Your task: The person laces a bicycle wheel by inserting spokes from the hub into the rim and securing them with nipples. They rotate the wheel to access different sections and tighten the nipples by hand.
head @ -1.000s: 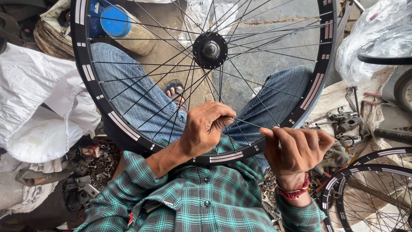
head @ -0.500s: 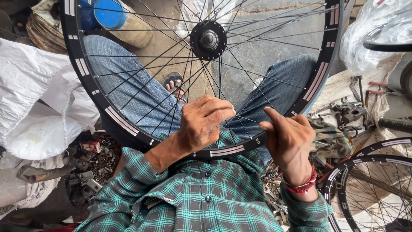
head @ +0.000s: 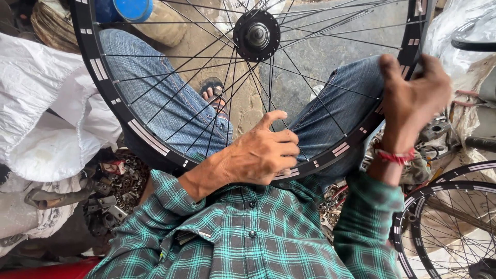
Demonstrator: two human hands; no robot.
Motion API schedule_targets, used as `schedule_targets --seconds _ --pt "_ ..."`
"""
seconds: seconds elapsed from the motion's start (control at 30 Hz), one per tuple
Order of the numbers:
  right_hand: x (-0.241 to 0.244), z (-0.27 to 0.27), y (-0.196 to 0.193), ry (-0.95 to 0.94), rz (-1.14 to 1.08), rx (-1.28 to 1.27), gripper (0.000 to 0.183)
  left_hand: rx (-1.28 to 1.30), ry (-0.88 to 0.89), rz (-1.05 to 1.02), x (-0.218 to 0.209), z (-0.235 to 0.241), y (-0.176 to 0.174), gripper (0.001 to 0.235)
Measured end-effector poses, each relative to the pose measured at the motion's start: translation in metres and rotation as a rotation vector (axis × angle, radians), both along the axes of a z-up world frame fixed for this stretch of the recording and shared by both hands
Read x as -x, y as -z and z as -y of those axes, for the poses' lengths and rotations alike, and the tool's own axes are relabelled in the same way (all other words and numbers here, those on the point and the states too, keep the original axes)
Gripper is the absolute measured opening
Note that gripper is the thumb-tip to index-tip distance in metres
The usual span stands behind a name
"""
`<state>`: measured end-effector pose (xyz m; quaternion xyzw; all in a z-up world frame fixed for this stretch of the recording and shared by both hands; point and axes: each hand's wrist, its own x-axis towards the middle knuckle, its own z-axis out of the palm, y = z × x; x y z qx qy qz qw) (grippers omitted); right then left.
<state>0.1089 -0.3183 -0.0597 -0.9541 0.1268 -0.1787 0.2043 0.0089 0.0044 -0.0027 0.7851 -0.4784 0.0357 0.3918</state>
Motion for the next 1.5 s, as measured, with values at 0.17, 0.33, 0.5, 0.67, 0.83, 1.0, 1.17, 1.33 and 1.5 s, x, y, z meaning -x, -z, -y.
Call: schedule_targets --seconds 0.17,0.33,0.5,0.67,0.83,1.0,1.17,1.33,1.5 --pt "-0.004 0.004 0.007 -0.182 -0.051 0.012 0.043 -0.220 -0.030 0.084 0.001 0.001 0.008 0.014" --pt "-0.011 0.004 -0.014 -0.314 -0.005 -0.215 0.028 -0.258 -0.055 0.124 0.003 0.008 0.010 0.013" --pt "-0.037 0.019 -0.029 -0.478 0.012 -0.037 0.021 -0.186 -0.108 0.174 0.001 0.030 0.012 0.014" --pt "-0.048 0.040 -0.016 -0.608 0.058 0.036 0.012 -0.174 -0.214 0.195 0.005 0.041 0.027 0.012" --pt "-0.050 0.048 0.001 -0.501 0.070 0.081 0.036 -0.163 -0.236 0.209 0.005 0.042 0.034 0.014" --pt "0.024 0.062 -0.011 -0.274 0.223 -0.062 0.012 -0.168 -0.226 0.204 -0.002 0.044 0.036 0.012" --pt "0.170 0.010 -0.026 -0.438 0.069 0.050 0.017 -0.167 -0.258 0.195 -0.005 0.045 0.040 0.013" --pt "0.266 -0.056 -0.004 -0.114 -0.211 -0.281 0.003 -0.184 -0.246 0.206 -0.008 0.045 0.039 0.012" --pt "0.280 -0.067 0.008 -0.070 -0.249 -0.277 0.006 -0.198 -0.226 0.198 -0.011 0.045 0.038 0.011"
